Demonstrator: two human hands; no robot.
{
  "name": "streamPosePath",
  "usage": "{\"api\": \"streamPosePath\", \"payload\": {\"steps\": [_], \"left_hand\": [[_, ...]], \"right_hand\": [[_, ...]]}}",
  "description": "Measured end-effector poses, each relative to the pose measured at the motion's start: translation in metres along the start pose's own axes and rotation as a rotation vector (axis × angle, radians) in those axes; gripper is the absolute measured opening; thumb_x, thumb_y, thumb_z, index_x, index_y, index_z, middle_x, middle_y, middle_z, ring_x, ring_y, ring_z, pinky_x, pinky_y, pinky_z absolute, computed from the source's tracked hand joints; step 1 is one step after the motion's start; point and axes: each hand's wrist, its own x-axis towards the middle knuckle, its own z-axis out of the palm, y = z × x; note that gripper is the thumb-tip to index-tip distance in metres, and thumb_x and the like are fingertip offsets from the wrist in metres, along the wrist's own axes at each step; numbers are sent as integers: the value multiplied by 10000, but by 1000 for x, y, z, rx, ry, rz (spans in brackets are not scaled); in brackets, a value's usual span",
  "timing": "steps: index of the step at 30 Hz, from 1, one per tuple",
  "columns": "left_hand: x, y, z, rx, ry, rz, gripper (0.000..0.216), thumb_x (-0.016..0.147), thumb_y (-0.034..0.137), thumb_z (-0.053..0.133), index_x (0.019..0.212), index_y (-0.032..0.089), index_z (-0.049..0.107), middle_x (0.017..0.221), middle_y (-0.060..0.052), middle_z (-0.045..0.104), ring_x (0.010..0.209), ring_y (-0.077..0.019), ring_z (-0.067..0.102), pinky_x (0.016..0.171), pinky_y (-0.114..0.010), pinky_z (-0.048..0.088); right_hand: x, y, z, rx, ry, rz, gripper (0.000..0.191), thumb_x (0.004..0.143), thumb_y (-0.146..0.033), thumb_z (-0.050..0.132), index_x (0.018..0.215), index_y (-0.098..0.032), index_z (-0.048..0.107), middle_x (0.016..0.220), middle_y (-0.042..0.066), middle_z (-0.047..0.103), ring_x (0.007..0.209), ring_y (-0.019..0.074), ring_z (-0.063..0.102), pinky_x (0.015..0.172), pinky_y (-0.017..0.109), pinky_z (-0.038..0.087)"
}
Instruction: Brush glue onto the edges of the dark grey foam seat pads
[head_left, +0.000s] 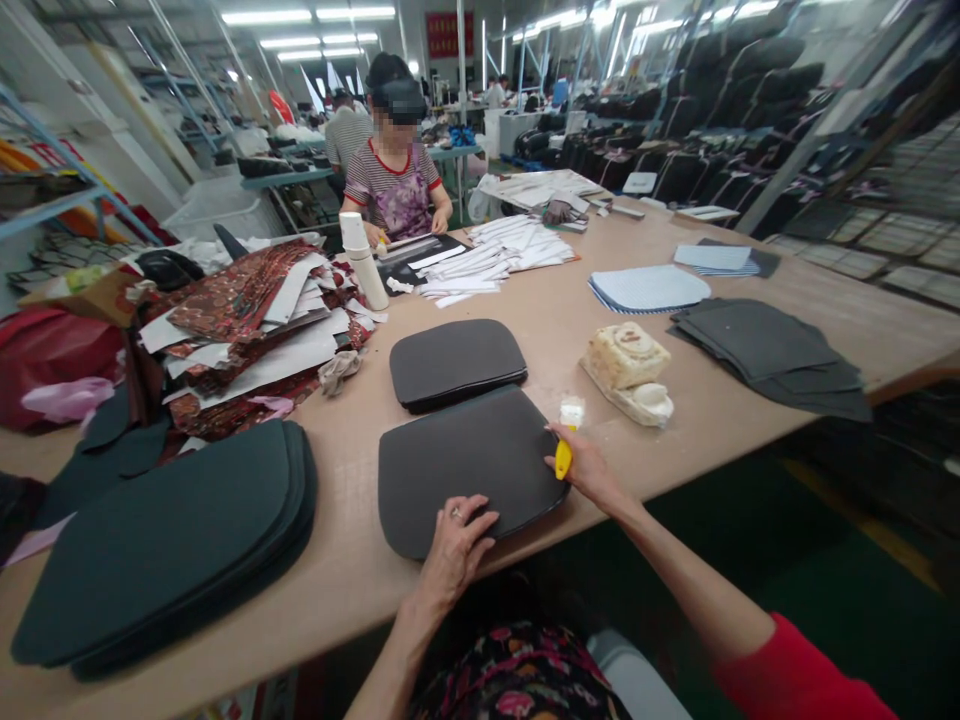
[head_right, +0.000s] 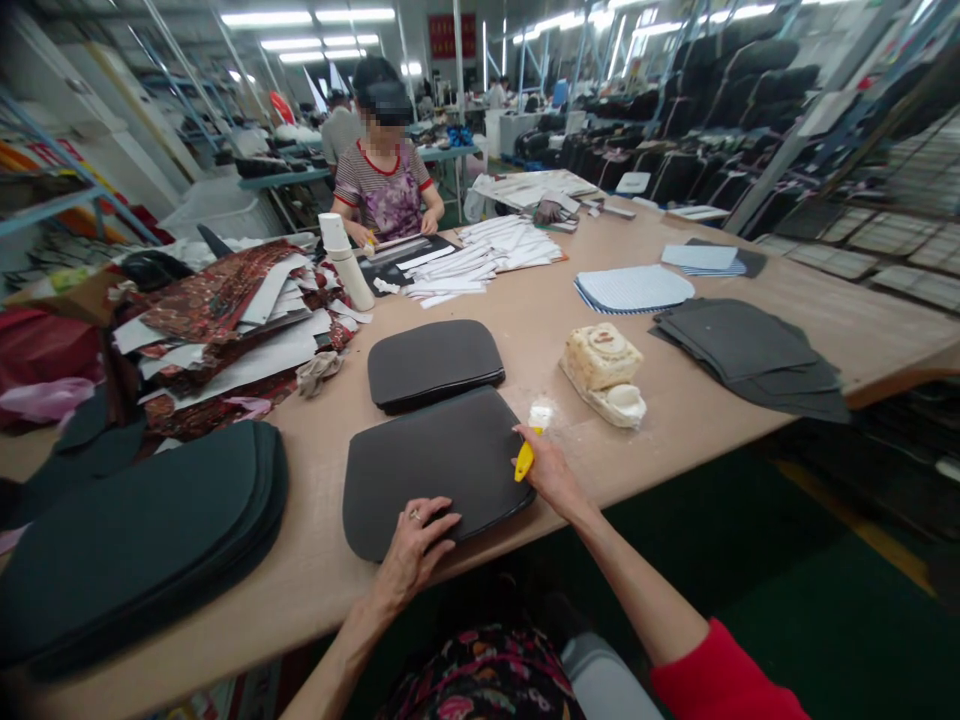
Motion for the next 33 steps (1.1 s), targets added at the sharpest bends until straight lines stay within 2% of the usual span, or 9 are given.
{"api": "streamPosePath", "payload": {"steps": [8, 15, 20, 22, 26, 29, 33], "left_hand": [[0, -10, 6, 87, 28, 42, 312, 826, 154, 565, 1107, 277, 621, 1235, -81, 559, 1103, -249, 464, 900, -468, 448], [1, -6, 6, 59, 44, 26, 315, 818, 138, 565, 1090, 283, 629, 1225, -81, 564, 1086, -250, 473, 875, -460, 458], [4, 1, 0, -40, 56, -10, 379, 750, 201, 677, 1107, 318, 618, 1226, -51, 574, 1094, -254, 485, 904, -474, 450], [-3, -4, -7, -97, 125, -58, 444, 731, 259, 705, 1156, 314, 591, 1248, -52, 561, 1144, -249, 470, 967, -468, 420], [-38, -30, -27, -224, 446, -305, 310, 810, 296, 579, 1115, 264, 618, 1200, -75, 577, 1149, -238, 487, 1018, -470, 377], [-62, -54, -40, -314, 621, -510, 294, 786, 366, 577, 1026, 212, 648, 1099, -104, 611, 1032, -246, 559, 911, -441, 460], [-69, -73, -41, -513, 721, -683, 410, 714, 436, 630, 1007, 148, 630, 938, -103, 655, 838, -201, 628, 780, -348, 516]], "right_hand": [[2, 4, 8, -83, 30, -50, 442, 756, -217, 570, 1195, -175, 534, 823, 47, 659, 662, 179, 599, 611, 280, 461], [-6, 4, -5, -216, 160, -160, 278, 785, -302, 609, 1028, -167, 617, 869, 128, 614, 855, 301, 573, 720, 416, 467], [-7, -7, 13, -143, 100, -323, 200, 825, -245, 575, 1019, -207, 605, 963, 89, 606, 878, 218, 594, 756, 334, 499], [-7, -9, 24, -114, 73, -363, 195, 821, -217, 576, 1014, -216, 609, 985, 87, 603, 877, 210, 600, 757, 330, 509], [-10, -5, 33, -78, 64, -388, 219, 834, -234, 565, 1046, -195, 601, 1033, 119, 599, 940, 245, 592, 795, 382, 512], [-11, 0, 31, -73, 65, -415, 245, 858, -269, 546, 1080, -172, 587, 1044, 139, 599, 969, 259, 581, 822, 407, 507], [-11, 7, 33, -73, 84, -460, 274, 879, -309, 519, 1099, -157, 582, 1035, 150, 604, 942, 258, 586, 805, 412, 514]]}}
